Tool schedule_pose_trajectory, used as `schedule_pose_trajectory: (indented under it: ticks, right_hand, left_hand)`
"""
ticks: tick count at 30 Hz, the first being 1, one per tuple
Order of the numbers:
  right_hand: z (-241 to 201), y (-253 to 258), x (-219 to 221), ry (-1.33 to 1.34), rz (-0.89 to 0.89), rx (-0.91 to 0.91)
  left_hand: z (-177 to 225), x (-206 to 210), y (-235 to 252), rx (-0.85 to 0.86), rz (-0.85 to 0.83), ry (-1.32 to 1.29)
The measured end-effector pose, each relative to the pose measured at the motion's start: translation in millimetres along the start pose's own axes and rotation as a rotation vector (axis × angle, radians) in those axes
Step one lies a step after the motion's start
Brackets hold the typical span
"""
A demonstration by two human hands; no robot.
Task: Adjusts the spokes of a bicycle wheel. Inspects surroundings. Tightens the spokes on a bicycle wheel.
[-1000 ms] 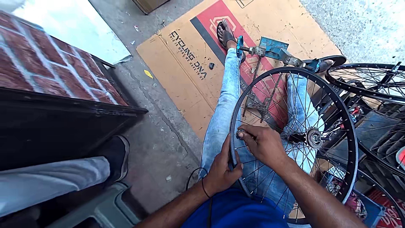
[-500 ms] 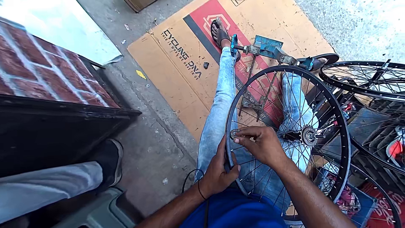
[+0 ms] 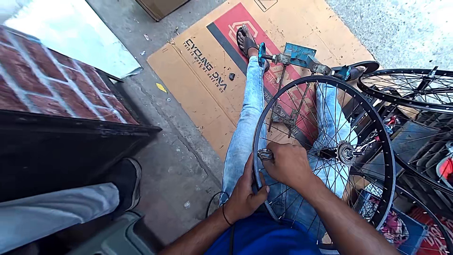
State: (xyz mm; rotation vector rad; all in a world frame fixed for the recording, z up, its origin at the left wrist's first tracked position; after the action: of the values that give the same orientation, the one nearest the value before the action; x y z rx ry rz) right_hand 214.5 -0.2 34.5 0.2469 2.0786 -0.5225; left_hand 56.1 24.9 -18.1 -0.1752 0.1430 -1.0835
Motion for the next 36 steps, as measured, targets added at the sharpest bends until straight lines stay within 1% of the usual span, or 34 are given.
schedule_pose_trajectory:
  ticks: [2,3,5,7,8,10,11,13,14,16,17,19,21,22,25,27,28,30,31,34,35,36]
  right_hand:
    - [9,-4,-4,0.237,-0.127,0.011]
    - [13,-7,-4,0.341,-0.134,-0.004]
    - [21,-10,-3,0.509,-0.071,-0.074]
    - [25,-9,0,0.566,0.012,-0.102]
    - [25,-8,0,0.563,0.054,-0.084]
    - [22,-7,-2,0.572,0.084,-0.005]
    - [21,-5,-3,0.580,0.062,0.041]
    - [18,-1,-3,0.518,0.013,0.107]
    - [16,0,-3,0.422,0.045,0.104]
    - [7,-3,1,0.177,0.166,0.030]
    - [4,-3,3,0.067,0.188,0.006]
    - [-3,0,9,-0.113,0.136,0.000]
    - [-5,2,9,-0.125,0.033,0.025]
    - [-3,4,7,-0.065,0.004,0.027]
    - [8,0,-3,0.227,-0.118,0.020]
    - [17,-5,-7,0.420,-0.125,-0.010]
    - [21,-5,-7,0.472,-0.111,-0.035]
    - [26,-4,-4,0.564,-0.091,-0.057]
    - [27,0,-2,0.597,-0.112,-0.047]
    - [28,13,3,0.648,-0.244,0.050]
    - [27,16,5,0.644,-0.270,0.077]
    - [27,17,6,0.646,-0.255,0.100]
  left_hand:
    - [0,0,-1,-0.007,0.003,-0.013]
    - [0,1,-1,-0.004,0.001,-0.020]
    - [1,1,-1,0.008,-0.005,-0.022]
    - [1,2,-1,0.012,-0.009,-0.017]
    - [0,2,-1,0.012,-0.010,-0.015]
    - [-2,0,-1,0.007,-0.007,-0.009]
    - [-2,0,-1,0.003,-0.007,-0.010]
    - [-2,-1,0,-0.002,-0.004,-0.007]
    - [-2,-1,0,-0.002,-0.005,0.002]
    - [-1,0,0,0.004,-0.015,0.006]
    - [-1,1,0,0.006,-0.017,0.007]
    - [-1,1,0,0.001,-0.010,0.005]
    - [-1,1,-2,-0.013,-0.003,-0.016]
    - [-1,0,-2,-0.014,-0.001,-0.028]
    - [-1,0,-1,-0.001,-0.013,-0.051]
    - [0,3,-1,0.013,-0.026,-0.067]
    - [0,4,0,0.019,-0.028,-0.065]
    - [0,4,-2,0.019,-0.031,-0.054]
    - [-1,3,-1,0.015,-0.030,-0.055]
    - [-3,0,-2,0.002,-0.015,-0.039]
    - [-4,-1,-2,-0.004,-0.013,-0.032]
    - [-4,-2,-2,-0.011,-0.012,-0.027]
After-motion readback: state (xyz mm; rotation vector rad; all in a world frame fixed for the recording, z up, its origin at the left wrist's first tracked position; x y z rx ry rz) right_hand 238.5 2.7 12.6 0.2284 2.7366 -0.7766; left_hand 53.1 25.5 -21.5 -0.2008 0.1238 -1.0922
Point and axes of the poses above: each hand's wrist, its own y-axis towards the middle knuckle, its own x-axis out of the palm, z = x × y, the point moved 6 cm from there along y, towards the middle knuckle, and after that the axes turned 1 degree about -z, right-handed, at the moved point
